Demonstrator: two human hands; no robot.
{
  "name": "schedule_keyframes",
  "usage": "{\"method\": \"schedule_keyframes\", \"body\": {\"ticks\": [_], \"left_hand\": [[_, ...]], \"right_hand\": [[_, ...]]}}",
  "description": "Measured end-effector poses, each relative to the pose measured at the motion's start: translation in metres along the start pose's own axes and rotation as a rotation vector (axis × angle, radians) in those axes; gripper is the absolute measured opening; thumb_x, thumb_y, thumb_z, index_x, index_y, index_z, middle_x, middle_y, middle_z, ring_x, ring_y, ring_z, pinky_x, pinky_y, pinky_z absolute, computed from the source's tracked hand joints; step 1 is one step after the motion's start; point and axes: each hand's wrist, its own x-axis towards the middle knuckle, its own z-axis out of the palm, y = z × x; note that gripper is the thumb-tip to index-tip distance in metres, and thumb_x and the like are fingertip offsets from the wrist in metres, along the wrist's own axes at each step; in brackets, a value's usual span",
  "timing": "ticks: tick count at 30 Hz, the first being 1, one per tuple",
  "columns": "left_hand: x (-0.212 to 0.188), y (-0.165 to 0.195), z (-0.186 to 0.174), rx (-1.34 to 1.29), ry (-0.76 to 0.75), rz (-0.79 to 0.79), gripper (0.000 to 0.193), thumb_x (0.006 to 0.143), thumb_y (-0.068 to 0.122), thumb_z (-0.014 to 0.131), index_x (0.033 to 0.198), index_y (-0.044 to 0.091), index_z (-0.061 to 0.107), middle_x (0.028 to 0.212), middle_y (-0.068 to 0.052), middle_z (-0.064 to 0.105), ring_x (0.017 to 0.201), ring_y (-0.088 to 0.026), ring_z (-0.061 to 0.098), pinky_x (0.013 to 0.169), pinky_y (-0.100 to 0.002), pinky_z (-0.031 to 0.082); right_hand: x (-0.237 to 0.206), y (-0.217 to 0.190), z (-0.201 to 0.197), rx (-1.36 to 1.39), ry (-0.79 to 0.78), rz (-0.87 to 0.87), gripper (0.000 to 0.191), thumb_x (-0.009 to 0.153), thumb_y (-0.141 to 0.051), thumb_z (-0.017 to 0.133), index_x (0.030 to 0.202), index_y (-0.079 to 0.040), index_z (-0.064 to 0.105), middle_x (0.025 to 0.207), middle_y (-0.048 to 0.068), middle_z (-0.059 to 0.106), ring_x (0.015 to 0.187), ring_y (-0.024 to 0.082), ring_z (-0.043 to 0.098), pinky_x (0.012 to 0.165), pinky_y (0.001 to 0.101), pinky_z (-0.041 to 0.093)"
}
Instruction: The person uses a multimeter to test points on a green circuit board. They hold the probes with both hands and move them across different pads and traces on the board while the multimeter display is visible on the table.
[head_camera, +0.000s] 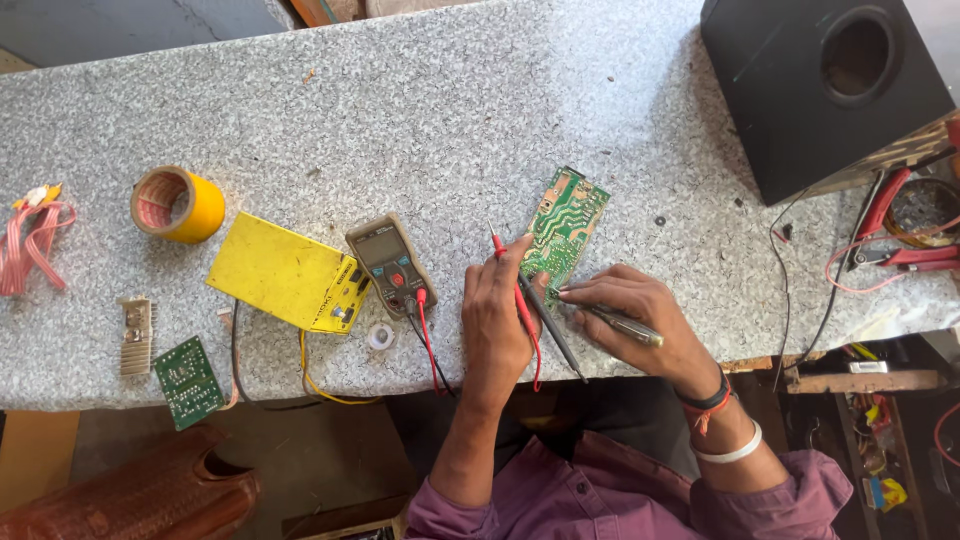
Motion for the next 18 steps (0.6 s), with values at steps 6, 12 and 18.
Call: {"method": "schedule_keyframes", "body": {"ticks": [6, 12, 18], "left_hand": [[0.0018, 0.0015, 0.0000, 0.026, -0.023, -0.004, 0.043, 0.095, 0.020, 0.071, 0.135, 0.010, 0.060, 0.113, -0.014, 0.071, 0.097, -0.035, 0.060, 0.085, -0.047, 0.050], [0.0011, 0.0022, -0.0013, 0.025, -0.049, -0.006, 0.043, 0.096, 0.018, 0.070, 0.137, 0.010, 0.061, 0.113, -0.015, 0.071, 0.098, -0.035, 0.060, 0.086, -0.047, 0.050], [0.0026, 0.0011, 0.0007, 0.008, -0.014, 0.026, 0.045, 0.095, 0.017, 0.071, 0.137, 0.009, 0.059, 0.119, -0.015, 0.070, 0.100, -0.035, 0.061, 0.089, -0.045, 0.050]], "right_hand": [[-0.0024, -0.0003, 0.0049, -0.022, 0.040, 0.119, 0.026, 0.085, -0.013, 0.074, 0.110, -0.006, 0.076, 0.099, 0.008, 0.078, 0.090, 0.024, 0.072, 0.080, 0.0359, 0.057], [-0.0020, 0.0013, 0.0036, 0.017, 0.030, 0.031, 0.026, 0.086, -0.012, 0.072, 0.112, -0.005, 0.075, 0.099, 0.009, 0.077, 0.090, 0.024, 0.071, 0.080, 0.0353, 0.057], [-0.0013, -0.0034, 0.0027, -0.004, 0.070, 0.085, 0.023, 0.087, -0.013, 0.075, 0.110, -0.006, 0.075, 0.096, 0.009, 0.077, 0.086, 0.024, 0.071, 0.076, 0.0350, 0.055]]}}
